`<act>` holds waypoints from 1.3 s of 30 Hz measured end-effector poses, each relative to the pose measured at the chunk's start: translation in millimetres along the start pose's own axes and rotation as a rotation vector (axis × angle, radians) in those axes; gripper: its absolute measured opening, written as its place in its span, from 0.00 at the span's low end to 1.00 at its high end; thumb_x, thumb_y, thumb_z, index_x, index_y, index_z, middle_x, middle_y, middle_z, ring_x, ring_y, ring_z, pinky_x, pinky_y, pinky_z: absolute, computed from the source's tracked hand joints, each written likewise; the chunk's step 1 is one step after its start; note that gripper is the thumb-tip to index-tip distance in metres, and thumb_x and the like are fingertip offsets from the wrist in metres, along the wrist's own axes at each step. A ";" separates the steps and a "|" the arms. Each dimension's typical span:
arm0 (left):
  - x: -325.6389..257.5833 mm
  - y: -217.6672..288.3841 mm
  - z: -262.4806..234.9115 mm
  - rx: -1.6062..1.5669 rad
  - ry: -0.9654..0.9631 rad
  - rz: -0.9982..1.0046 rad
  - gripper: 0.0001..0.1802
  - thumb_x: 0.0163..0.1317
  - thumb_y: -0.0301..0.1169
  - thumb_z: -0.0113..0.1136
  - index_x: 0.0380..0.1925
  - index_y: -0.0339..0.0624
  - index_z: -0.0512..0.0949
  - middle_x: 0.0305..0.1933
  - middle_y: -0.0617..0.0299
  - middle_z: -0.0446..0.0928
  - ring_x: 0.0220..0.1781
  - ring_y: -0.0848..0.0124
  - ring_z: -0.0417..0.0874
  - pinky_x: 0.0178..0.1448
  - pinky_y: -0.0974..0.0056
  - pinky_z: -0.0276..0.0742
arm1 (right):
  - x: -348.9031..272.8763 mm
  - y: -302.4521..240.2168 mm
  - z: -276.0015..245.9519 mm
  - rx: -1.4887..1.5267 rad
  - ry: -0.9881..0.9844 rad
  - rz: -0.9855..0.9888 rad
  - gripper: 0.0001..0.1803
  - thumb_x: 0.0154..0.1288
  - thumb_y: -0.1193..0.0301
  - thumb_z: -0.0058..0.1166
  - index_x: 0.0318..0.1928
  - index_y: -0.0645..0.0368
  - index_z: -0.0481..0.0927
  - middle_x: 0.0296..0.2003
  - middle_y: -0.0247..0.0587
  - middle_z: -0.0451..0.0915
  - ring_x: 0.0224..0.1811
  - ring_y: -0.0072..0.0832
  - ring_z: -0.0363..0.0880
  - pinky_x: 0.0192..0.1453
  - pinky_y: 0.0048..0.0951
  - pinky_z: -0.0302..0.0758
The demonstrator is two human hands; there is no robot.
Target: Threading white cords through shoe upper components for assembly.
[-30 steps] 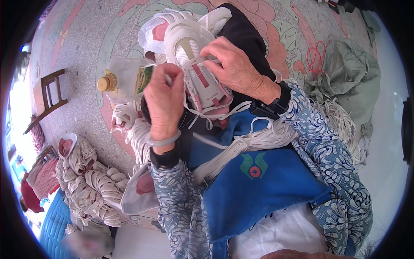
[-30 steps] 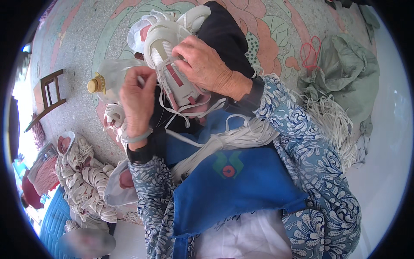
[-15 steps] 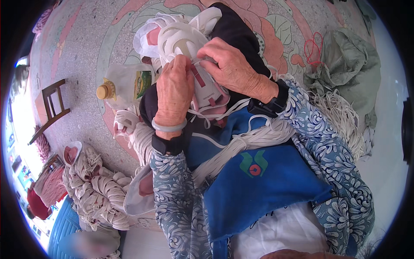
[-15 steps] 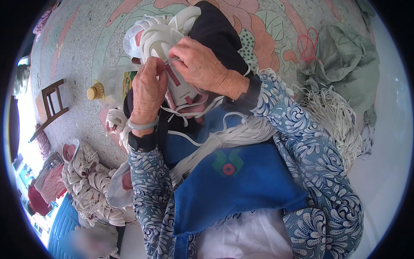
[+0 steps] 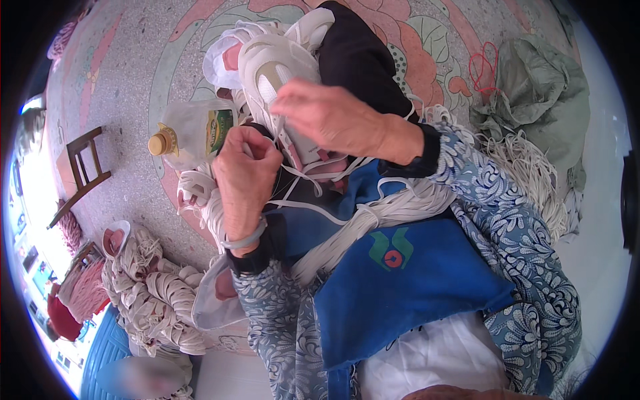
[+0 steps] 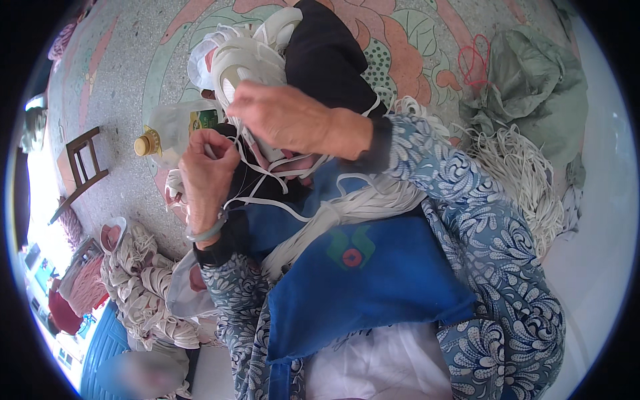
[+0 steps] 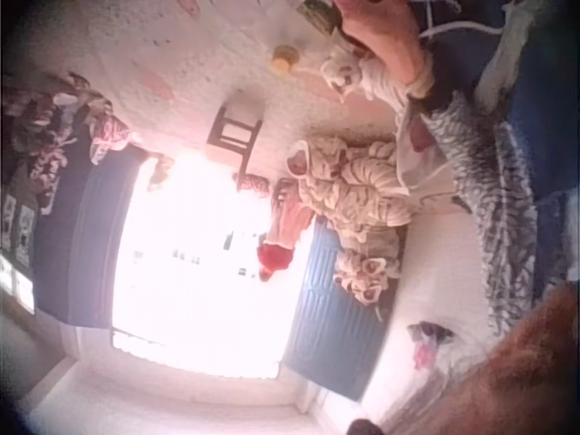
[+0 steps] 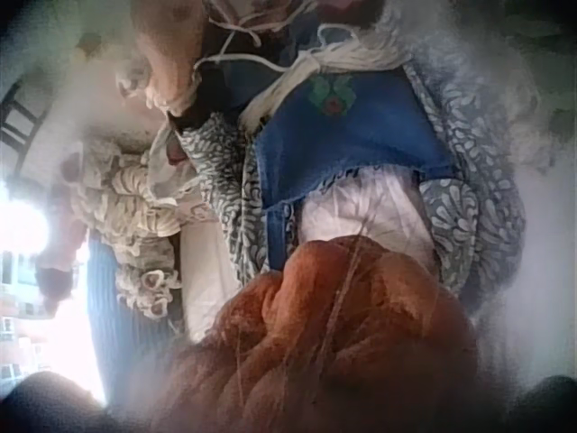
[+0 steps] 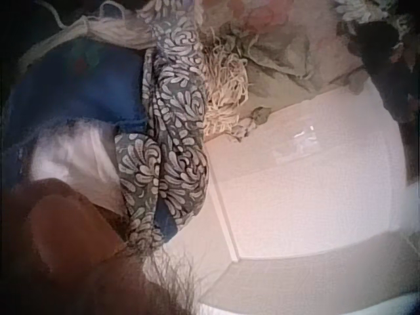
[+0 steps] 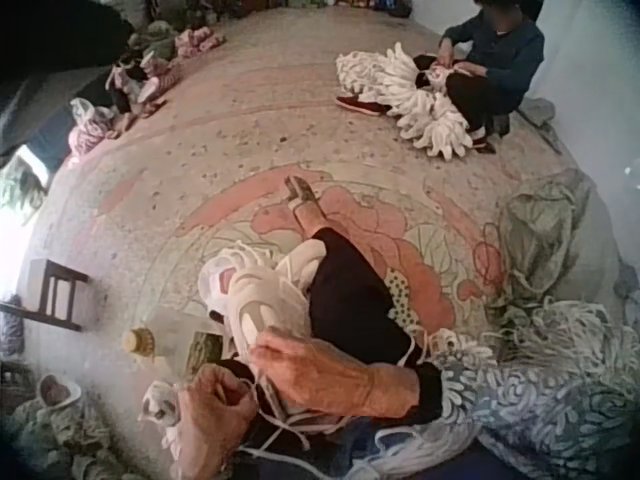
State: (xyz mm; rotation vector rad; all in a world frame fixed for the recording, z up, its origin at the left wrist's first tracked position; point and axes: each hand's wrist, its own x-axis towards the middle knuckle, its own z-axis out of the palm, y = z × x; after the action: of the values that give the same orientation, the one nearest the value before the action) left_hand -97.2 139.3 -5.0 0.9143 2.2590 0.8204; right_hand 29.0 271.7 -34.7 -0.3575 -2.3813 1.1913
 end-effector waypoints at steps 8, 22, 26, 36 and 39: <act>-2.1 -5.0 16.6 -0.304 0.038 0.018 0.06 0.55 0.26 0.60 0.32 0.37 0.75 0.27 0.64 0.78 0.19 0.79 0.70 0.26 0.72 0.69 | 0.9 17.8 10.3 -0.091 -0.277 -0.131 0.10 0.58 0.73 0.52 0.40 0.62 0.78 0.34 0.39 0.76 0.33 0.37 0.79 0.34 0.29 0.77; -24.9 -14.0 -0.4 -0.872 -0.038 -0.237 0.14 0.70 0.34 0.47 0.50 0.37 0.71 0.41 0.58 0.81 0.16 0.86 0.62 0.19 0.81 0.56 | -22.0 9.5 6.5 0.134 -0.397 0.009 0.10 0.63 0.70 0.49 0.36 0.63 0.79 0.30 0.44 0.77 0.32 0.39 0.79 0.36 0.33 0.76; -21.6 -27.1 17.2 -0.777 0.030 -0.190 0.16 0.70 0.34 0.48 0.51 0.35 0.69 0.41 0.57 0.81 0.15 0.85 0.64 0.18 0.81 0.57 | -7.4 34.6 9.7 0.003 -0.331 0.034 0.09 0.62 0.70 0.47 0.35 0.62 0.79 0.29 0.47 0.74 0.34 0.45 0.77 0.38 0.37 0.75; -40.0 -12.5 -1.2 -0.968 -0.058 -0.236 0.15 0.68 0.34 0.52 0.47 0.32 0.72 0.40 0.55 0.81 0.11 0.86 0.61 0.14 0.80 0.54 | -0.2 -72.3 -54.7 0.994 -0.561 0.520 0.12 0.67 0.67 0.51 0.38 0.62 0.82 0.23 0.35 0.79 0.17 0.14 0.74 0.20 0.15 0.69; -48.2 -8.0 -3.1 -1.014 -0.044 -0.265 0.14 0.68 0.36 0.51 0.43 0.36 0.75 0.28 0.60 0.81 0.09 0.86 0.58 0.12 0.79 0.50 | -8.9 -73.1 -45.7 1.031 -0.701 0.525 0.12 0.67 0.67 0.51 0.37 0.63 0.82 0.23 0.36 0.79 0.17 0.15 0.75 0.21 0.15 0.71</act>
State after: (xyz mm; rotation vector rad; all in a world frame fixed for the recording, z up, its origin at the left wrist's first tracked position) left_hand -73.2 97.7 4.2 0.1453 1.5201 1.5485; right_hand 57.5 256.0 45.6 -0.2186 -1.7688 2.9391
